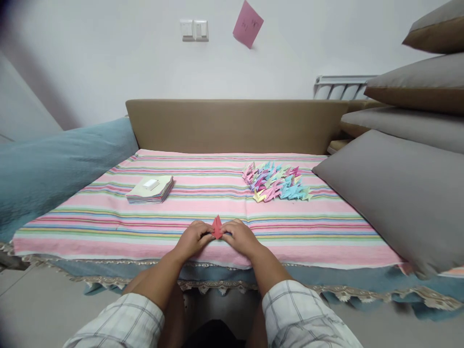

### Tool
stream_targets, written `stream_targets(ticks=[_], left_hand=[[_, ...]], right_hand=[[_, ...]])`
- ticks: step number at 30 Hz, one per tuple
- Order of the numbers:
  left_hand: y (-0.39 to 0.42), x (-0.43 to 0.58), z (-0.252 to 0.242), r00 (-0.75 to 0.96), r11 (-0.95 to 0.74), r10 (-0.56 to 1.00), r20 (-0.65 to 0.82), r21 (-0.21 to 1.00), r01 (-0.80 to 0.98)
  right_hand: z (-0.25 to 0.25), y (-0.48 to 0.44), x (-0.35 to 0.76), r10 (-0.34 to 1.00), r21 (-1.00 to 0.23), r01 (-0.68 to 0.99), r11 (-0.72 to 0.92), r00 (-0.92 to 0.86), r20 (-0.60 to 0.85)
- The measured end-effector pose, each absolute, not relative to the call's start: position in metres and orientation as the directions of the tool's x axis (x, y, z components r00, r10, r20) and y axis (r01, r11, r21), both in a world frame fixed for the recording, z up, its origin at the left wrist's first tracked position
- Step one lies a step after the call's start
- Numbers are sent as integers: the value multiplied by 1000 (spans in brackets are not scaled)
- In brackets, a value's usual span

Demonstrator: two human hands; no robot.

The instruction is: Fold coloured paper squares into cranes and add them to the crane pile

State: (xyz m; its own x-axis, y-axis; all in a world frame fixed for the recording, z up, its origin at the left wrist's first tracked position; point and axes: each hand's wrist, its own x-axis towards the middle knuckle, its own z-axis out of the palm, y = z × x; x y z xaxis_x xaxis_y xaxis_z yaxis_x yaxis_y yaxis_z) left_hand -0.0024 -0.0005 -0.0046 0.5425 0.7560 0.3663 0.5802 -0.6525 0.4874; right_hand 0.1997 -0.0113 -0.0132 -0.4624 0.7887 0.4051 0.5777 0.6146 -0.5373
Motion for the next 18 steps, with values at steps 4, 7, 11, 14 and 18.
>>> stream_targets(ticks=[4,7,11,14,18], left_hand=[[1,2,-9,505,-639,769,392,470,609],[2,4,-10,489,-626,779,392,447,639],[2,5,-10,470,-604,794,385,416,680],[2,5,-11,471,-612,786,400,399,683],[2,7,-13,410,-583,798,442,392,711]], right_hand=[[-15,-10,196,811,-540,605,585,-429,399],[-16,-11,195,833,-538,638,552,-397,385],[-18,-11,194,848,-533,660,529,-386,362],[-19,-10,192,852,-509,686,519,-371,368],[-21,-11,186,879,-476,752,456,-296,375]])
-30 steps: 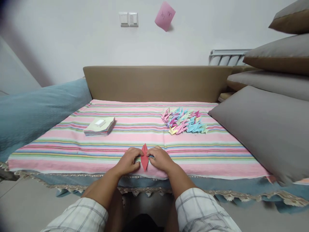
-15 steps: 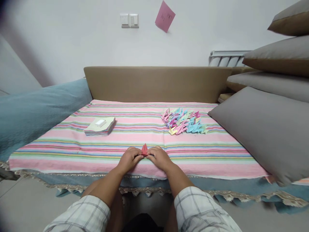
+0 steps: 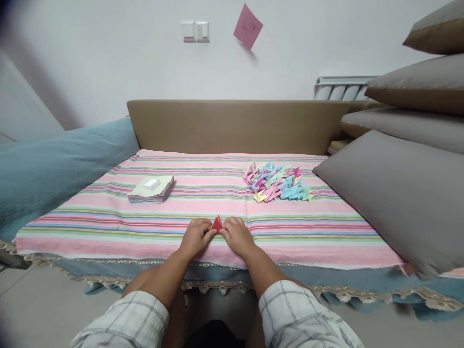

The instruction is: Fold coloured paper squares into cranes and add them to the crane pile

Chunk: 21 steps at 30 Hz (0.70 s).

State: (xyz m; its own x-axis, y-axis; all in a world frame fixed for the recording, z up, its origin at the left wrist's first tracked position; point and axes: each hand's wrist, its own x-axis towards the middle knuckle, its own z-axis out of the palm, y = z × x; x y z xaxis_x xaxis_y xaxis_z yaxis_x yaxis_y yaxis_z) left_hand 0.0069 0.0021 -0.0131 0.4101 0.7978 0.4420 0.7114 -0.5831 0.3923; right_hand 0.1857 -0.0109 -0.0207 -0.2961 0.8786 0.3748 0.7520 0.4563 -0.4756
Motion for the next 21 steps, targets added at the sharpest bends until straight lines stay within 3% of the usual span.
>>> stream_targets(ticks=[9,21], left_hand=[[-2,16,-10,210,-358,910,359,420,834],[-7,24,-2,3,-140,961,275,482,865]], right_hand=[[-21,-17,170,943,-550,805,223,-35,330],[-25,-13,169,938,-616,766,182,54,344]])
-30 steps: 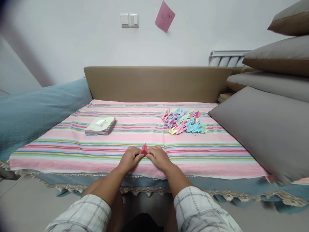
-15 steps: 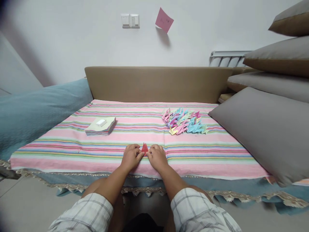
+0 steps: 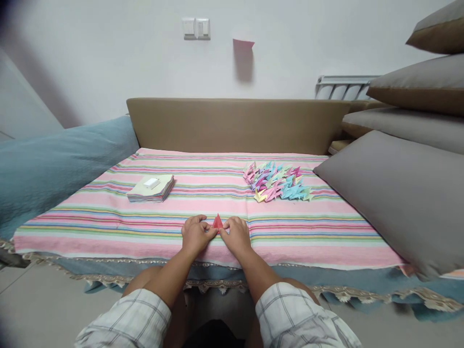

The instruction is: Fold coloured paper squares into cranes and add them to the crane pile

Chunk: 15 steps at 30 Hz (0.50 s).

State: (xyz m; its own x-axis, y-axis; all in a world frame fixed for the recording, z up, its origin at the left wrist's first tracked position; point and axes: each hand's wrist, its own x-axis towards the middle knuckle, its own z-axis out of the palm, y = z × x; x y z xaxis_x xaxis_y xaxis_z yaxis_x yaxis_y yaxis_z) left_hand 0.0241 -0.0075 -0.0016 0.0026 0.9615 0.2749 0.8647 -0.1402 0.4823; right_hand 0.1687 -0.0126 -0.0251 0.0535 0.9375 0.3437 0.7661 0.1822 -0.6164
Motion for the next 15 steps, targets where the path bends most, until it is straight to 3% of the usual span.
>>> stream_targets(ticks=[15], left_hand=[[-10,25,-2,6,-134,965,263,471,872]], right_hand=[[-29,-12,171,939,-572,794,207,3,345]])
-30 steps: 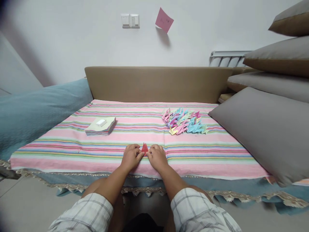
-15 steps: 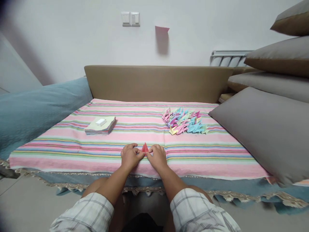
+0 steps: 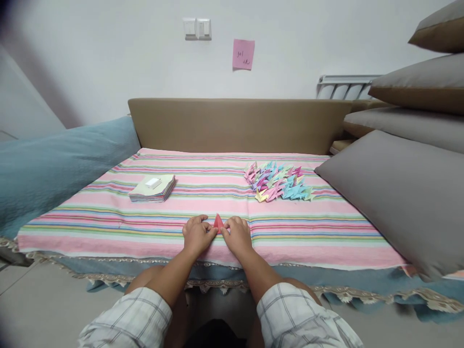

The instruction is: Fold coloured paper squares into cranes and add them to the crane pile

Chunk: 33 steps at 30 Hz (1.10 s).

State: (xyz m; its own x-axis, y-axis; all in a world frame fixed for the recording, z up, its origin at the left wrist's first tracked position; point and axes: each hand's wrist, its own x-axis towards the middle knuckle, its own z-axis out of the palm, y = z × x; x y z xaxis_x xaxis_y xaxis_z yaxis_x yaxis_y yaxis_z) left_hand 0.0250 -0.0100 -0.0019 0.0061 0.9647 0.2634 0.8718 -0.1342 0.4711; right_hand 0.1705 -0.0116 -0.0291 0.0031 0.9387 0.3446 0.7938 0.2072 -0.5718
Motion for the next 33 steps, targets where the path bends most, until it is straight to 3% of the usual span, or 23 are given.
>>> stream_targets(ticks=[16,33], left_hand=[[-13,27,3,-39,-79,970,241,459,885],[-13,16,-6,115,-236,953,279,451,861]], right_hand=[[-21,-19,164,951,-606,782,144,60,303],[-20,-17,170,951,-590,783,197,-6,309]])
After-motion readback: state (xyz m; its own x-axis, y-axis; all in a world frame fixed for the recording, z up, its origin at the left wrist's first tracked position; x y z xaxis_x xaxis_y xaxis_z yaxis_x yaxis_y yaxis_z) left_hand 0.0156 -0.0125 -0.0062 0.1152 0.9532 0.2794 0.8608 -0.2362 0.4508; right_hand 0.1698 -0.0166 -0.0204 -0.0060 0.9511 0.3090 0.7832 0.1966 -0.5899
